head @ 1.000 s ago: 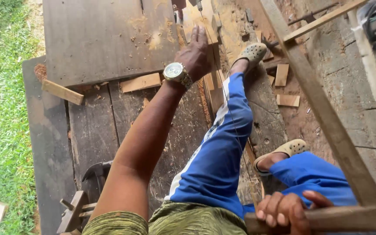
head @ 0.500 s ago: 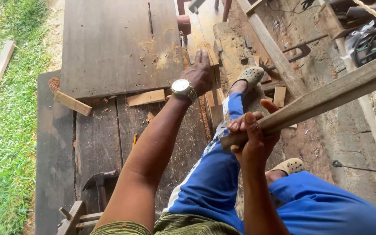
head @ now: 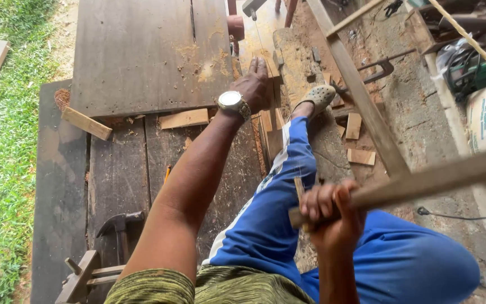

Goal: Use a manual frame saw to cut a piece of wood.

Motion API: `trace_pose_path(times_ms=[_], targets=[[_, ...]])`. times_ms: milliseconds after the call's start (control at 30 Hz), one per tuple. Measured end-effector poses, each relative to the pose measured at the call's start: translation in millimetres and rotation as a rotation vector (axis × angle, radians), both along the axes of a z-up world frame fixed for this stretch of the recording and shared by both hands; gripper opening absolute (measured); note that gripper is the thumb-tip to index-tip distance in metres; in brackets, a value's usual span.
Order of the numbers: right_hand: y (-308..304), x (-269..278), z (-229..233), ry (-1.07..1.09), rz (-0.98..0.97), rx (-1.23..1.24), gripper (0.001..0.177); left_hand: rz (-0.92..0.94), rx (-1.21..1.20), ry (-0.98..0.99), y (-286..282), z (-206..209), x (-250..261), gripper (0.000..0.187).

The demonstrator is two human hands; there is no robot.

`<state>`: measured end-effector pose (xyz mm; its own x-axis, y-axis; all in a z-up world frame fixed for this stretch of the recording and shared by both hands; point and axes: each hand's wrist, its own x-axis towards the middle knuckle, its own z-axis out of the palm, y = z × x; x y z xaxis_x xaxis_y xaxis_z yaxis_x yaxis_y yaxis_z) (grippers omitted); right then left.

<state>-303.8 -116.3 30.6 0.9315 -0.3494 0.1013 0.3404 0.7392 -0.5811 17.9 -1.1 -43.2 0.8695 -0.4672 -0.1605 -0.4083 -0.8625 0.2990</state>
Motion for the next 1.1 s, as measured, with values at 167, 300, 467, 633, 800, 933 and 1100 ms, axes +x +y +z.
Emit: trace_pose_path(times_ms=[167,300,467,633,800,933,1100], targets=[[-5.2,-95.9,-23.2,0.056,-0.026,0.092,0.024,0.012,-0.038,0.056,3.1,18.8,-13.5,0.087],[-20.9,-110.2,-36.0,0.016,0.026,0.082,0.027,0.083,-0.088,0.183,1.6,62.8,-27.9,0.081],[-5.6,2.3,-57.9,0.187,-0.134,0.105,0.031,0.019,-0.064,0.023,2.2,12.9,-7.4,0.087],[1.0,84.9,-35.0,0.237,-0.185,0.009,0.034,0.065,-0.005,0.172,-0.1,51.0,-21.0,0.088],[-5.6,13.3,-18.2,0.236,-0.077,0.083,0.033,0.018,0.000,0.013,-1.2,-11.8,-2.1,0.090],[-14.0,-85.0,-26.5,0.156,-0.106,0.073,0.033,0.037,-0.048,0.148,1.2,25.0,-11.6,0.080],[-43.5,-90.2,-81.4,-0.389,0.399,0.028,0.031,0.061,-0.005,0.097,1.5,35.2,-15.6,0.079]])
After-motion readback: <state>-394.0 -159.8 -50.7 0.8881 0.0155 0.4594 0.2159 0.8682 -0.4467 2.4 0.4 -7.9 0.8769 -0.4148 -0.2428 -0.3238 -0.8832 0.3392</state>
